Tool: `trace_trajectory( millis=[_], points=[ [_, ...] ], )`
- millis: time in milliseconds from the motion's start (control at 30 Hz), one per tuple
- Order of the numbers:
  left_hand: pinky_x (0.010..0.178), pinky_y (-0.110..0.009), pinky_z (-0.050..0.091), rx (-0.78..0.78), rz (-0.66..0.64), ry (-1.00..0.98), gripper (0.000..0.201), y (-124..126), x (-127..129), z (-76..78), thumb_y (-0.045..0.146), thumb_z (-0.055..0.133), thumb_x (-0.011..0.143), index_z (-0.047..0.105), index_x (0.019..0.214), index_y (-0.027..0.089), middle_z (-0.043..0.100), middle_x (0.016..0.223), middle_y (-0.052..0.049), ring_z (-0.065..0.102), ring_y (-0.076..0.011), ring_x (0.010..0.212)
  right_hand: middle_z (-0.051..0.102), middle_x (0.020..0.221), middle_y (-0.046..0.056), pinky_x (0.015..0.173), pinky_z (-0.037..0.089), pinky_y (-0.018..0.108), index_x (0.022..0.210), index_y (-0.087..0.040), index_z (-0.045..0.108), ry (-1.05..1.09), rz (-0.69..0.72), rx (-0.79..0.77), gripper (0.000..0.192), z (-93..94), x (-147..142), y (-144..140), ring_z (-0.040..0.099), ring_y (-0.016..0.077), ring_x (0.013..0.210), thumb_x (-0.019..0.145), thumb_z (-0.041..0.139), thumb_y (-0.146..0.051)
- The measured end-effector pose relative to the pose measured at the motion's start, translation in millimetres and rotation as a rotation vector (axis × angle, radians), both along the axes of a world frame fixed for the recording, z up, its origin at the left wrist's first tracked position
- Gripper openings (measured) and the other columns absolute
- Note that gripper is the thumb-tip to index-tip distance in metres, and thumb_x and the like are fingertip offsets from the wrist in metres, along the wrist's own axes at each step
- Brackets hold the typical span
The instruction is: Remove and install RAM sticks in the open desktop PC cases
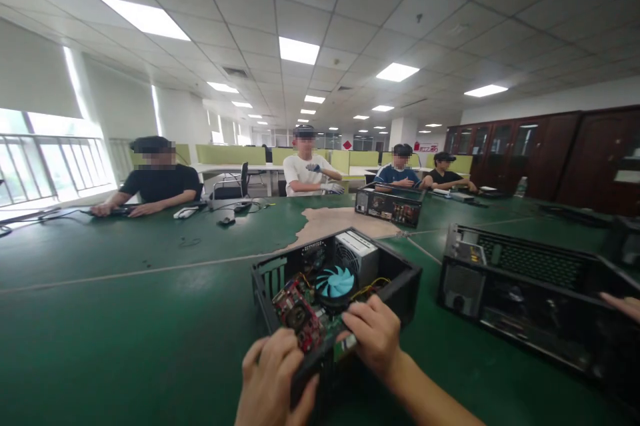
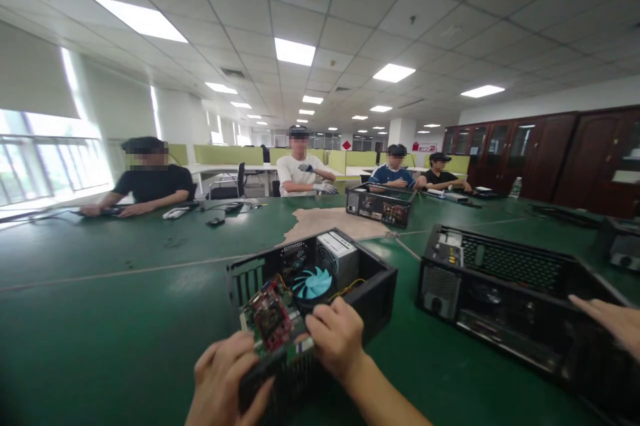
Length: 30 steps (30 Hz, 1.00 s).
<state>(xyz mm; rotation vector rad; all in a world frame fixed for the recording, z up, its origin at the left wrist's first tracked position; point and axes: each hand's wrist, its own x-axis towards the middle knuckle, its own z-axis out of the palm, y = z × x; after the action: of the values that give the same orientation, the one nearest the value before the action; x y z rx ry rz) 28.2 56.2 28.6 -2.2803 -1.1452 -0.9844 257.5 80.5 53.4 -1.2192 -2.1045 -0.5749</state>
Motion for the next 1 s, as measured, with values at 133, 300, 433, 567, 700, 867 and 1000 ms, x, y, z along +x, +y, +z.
trace_trajectory(
  millis=[133, 300, 433, 567, 700, 867, 1000],
  points=[
    [0.103, -0.048, 0.031, -0.151, 0.223, -0.097, 0.029, 101, -4, 32.9, 0.031, 0.043, 0.086, 0.052, 0.11, 0.017, 0.053, 0.128, -0.014, 0.041, -0.0276, 0.126, 0.061, 0.116, 0.006, 0.075, 0.043, 0.03, 0.106, -0.026, 0.065, -0.075, -0.25, -0.389, 0.037, 64.7, -49, 73, 0.051, 0.0223, 0.101, 0.094, 0.032, -0.04],
    [0.103, -0.053, 0.027, -0.194, 0.455, -0.254, 0.054, 146, 32, 53.9, 0.032, 0.041, 0.088, 0.032, 0.137, 0.013, 0.023, 0.15, -0.017, 0.02, -0.035, 0.136, 0.067, 0.102, 0.005, 0.065, 0.042, 0.027, 0.108, -0.029, 0.064, -0.104, -0.3, -0.514, 0.048, 134.4, -74, 104, 0.06, 0.0191, 0.087, 0.095, 0.022, -0.048],
    [0.108, -0.045, 0.023, -0.149, 0.02, -0.029, 0.053, 117, 84, 59.8, 0.035, 0.044, 0.087, 0.033, 0.137, 0.022, 0.028, 0.149, -0.008, 0.02, -0.0266, 0.137, 0.068, 0.095, 0.009, 0.065, 0.04, 0.028, 0.097, -0.023, 0.069, -0.147, -0.334, -0.527, 0.053, 155.7, 7, 68, 0.061, 0.0218, 0.085, 0.091, 0.028, -0.056],
    [0.105, -0.045, 0.027, -0.182, -0.332, 0.175, 0.064, 109, 159, 70.1, 0.049, 0.052, 0.082, 0.031, 0.137, 0.024, 0.034, 0.145, -0.007, 0.028, -0.0266, 0.133, 0.068, 0.078, 0.008, 0.057, 0.037, 0.029, 0.078, -0.024, 0.07, -0.274, -0.536, -0.613, 0.061, 132.6, 157, 12, 0.062, 0.024, 0.073, 0.083, 0.03, -0.071],
    [0.099, -0.046, 0.033, -0.223, -0.452, 0.364, 0.072, 125, 224, 77.7, 0.055, 0.061, 0.074, 0.035, 0.134, 0.025, 0.043, 0.137, -0.008, 0.037, -0.029, 0.125, 0.068, 0.077, 0.011, 0.058, 0.037, 0.03, 0.084, -0.021, 0.068, -0.383, -0.581, -0.644, 0.059, 85.0, 256, -35, 0.063, 0.0276, 0.072, 0.08, 0.037, -0.071],
    [0.093, -0.04, 0.034, -0.222, -0.425, 0.364, 0.05, 129, 243, 80.8, 0.052, 0.057, 0.08, 0.047, 0.12, 0.024, 0.053, 0.117, -0.007, 0.048, -0.0239, 0.108, 0.065, 0.071, 0.008, 0.057, 0.033, 0.027, 0.076, -0.019, 0.061, -0.38, -0.443, -0.582, 0.048, 63.2, 269, -44, 0.062, 0.0219, 0.068, 0.091, 0.032, -0.055],
    [0.082, -0.035, 0.038, -0.21, -0.426, 0.38, 0.031, 107, 215, 90.1, 0.045, 0.054, 0.085, 0.053, 0.105, 0.022, 0.055, 0.104, -0.005, 0.05, -0.022, 0.098, 0.063, 0.065, 0.006, 0.055, 0.028, 0.027, 0.071, -0.019, 0.057, -0.346, -0.302, -0.616, 0.044, 70.9, 248, -55, 0.06, 0.0183, 0.062, 0.092, 0.034, -0.051]
  ],
)
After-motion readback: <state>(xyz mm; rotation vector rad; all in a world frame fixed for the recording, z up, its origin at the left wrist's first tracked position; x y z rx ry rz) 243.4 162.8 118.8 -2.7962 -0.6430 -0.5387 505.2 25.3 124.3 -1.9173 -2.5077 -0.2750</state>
